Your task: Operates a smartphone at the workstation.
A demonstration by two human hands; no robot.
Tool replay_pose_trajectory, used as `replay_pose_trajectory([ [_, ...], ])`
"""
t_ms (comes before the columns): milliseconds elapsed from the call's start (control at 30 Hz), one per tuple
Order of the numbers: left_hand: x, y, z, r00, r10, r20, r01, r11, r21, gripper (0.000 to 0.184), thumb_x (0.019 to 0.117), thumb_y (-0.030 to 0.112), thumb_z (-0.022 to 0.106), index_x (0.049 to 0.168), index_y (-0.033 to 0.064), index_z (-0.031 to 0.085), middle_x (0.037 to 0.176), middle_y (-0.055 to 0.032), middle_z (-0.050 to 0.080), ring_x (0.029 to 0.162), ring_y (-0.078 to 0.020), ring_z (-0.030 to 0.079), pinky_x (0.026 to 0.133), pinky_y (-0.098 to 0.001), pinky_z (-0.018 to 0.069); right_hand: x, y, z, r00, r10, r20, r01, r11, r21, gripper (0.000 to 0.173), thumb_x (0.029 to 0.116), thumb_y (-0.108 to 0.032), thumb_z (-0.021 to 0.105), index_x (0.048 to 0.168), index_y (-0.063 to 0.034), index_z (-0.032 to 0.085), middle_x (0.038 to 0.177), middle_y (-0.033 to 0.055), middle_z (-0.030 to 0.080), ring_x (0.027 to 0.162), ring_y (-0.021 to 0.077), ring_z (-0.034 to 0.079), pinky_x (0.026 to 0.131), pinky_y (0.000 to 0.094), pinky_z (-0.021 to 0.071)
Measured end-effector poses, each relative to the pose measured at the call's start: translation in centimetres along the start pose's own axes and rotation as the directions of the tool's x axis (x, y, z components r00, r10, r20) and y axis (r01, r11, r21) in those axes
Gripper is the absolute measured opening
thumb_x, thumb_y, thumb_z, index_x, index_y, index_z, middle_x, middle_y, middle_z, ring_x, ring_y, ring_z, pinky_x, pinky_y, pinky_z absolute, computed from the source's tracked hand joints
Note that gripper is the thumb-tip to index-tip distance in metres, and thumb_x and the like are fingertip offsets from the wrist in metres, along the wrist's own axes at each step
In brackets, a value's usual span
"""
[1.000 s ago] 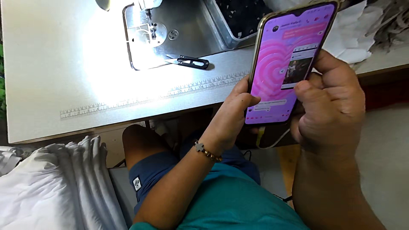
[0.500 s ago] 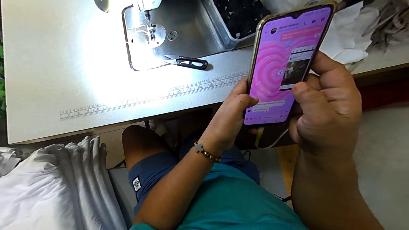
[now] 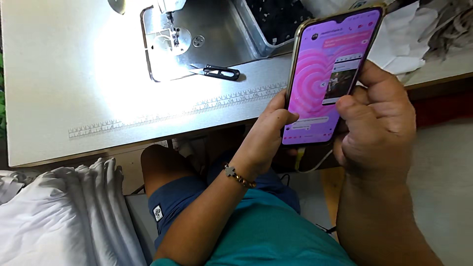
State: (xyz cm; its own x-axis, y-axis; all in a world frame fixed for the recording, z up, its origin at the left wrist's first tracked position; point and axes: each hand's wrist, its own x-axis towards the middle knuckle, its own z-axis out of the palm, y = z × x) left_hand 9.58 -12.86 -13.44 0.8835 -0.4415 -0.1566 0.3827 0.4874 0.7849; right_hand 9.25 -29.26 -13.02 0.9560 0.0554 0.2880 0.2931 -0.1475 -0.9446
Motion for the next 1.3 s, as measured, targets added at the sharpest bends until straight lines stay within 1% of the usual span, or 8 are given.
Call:
replay_pose_trajectory([
  [133,-0.08,0.25,0.12,1.000,-0.022,-0.013,0.022,1.000,0.015,0.049,0.1017,0.015,0.027,0.150,0.0108,0.037,0.122,-0.0125,0.058,0.094,-0.0159,0.065,0.065,-0.0287,0.0552,0.11,-0.03,-0.01,1.000,0.001,0.005,-0.001,1.000,0.016,0.044,0.1032,-0.003,0.041,0.147,0.0009,0.036,0.124,-0.0040,0.066,0.113,0.0055,0.066,0.100,0.0251,0.0554],
  [400,0.12,0.39,0.06,1.000,-0.020,-0.002,0.020,0.999,0.031,0.051,0.1006,0.014,0.027,0.151,0.0089,0.035,0.126,-0.0143,0.055,0.096,-0.0180,0.064,0.066,-0.0309,0.0555,0.24,-0.13,0.00,1.000,0.010,0.007,-0.010,0.999,-0.031,0.045,0.1032,-0.004,0.040,0.148,0.0007,0.035,0.126,-0.0033,0.064,0.112,0.0048,0.065,0.099,0.0246,0.0551],
  [667,0.16,0.51,0.04,1.000,-0.025,-0.016,0.026,0.999,0.022,0.050,0.1016,0.015,0.027,0.150,0.0100,0.035,0.125,-0.0132,0.057,0.094,-0.0168,0.064,0.065,-0.0298,0.0553,0.46,-0.06,0.15,1.000,-0.002,0.019,0.003,1.000,-0.009,0.044,0.1031,-0.004,0.041,0.147,0.0001,0.037,0.125,-0.0046,0.065,0.114,0.0053,0.065,0.101,0.0255,0.0549],
  [833,0.23,0.51,-0.02,0.999,-0.032,-0.023,0.033,0.999,0.016,0.050,0.1016,0.015,0.028,0.151,0.0109,0.034,0.126,-0.0133,0.056,0.096,-0.0166,0.064,0.065,-0.0291,0.0552,0.53,-0.09,0.24,1.000,-0.001,0.022,0.002,1.000,-0.010,0.045,0.1030,-0.003,0.040,0.147,0.0014,0.036,0.130,-0.0012,0.063,0.117,0.0068,0.064,0.103,0.0262,0.0536],
  [1000,0.33,0.33,-0.13,0.999,-0.026,-0.020,0.026,1.000,0.018,0.049,0.1013,0.016,0.028,0.149,0.0106,0.035,0.124,-0.0134,0.056,0.094,-0.0173,0.065,0.064,-0.0300,0.0556,0.50,0.06,0.23,1.000,0.009,0.015,-0.009,1.000,-0.010,0.044,0.1032,-0.004,0.040,0.147,0.0007,0.037,0.124,-0.0037,0.065,0.112,0.0054,0.065,0.100,0.0253,0.0551],
  [1067,0.36,0.24,-0.24,0.999,-0.033,-0.015,0.034,0.999,0.018,0.051,0.1014,0.017,0.027,0.152,0.0109,0.034,0.127,-0.0144,0.055,0.095,-0.0182,0.064,0.065,-0.0308,0.0556,0.50,0.07,0.23,1.000,0.015,0.014,-0.015,1.000,-0.015,0.045,0.1030,-0.004,0.040,0.148,0.0009,0.036,0.124,-0.0033,0.065,0.113,0.0056,0.065,0.101,0.0253,0.0548],
  [1233,0.36,0.32,-0.16,0.999,-0.043,-0.023,0.043,0.999,0.010,0.048,0.1018,0.016,0.028,0.148,0.0113,0.036,0.123,-0.0129,0.057,0.094,-0.0174,0.064,0.064,-0.0300,0.0553,0.48,0.14,0.26,1.000,0.015,0.014,-0.015,1.000,-0.016,0.045,0.1031,-0.003,0.040,0.148,0.0019,0.035,0.127,-0.0021,0.064,0.114,0.0060,0.065,0.101,0.0254,0.0545],
  [1300,0.34,0.31,-0.19,0.999,-0.048,-0.025,0.048,0.999,0.007,0.048,0.1020,0.016,0.028,0.149,0.0115,0.036,0.123,-0.0131,0.057,0.094,-0.0175,0.065,0.064,-0.0298,0.0553,0.47,0.16,0.28,1.000,0.019,0.015,-0.019,1.000,-0.014,0.045,0.1029,-0.003,0.040,0.148,0.0015,0.036,0.124,-0.0031,0.065,0.113,0.0054,0.065,0.100,0.0246,0.0550],
])
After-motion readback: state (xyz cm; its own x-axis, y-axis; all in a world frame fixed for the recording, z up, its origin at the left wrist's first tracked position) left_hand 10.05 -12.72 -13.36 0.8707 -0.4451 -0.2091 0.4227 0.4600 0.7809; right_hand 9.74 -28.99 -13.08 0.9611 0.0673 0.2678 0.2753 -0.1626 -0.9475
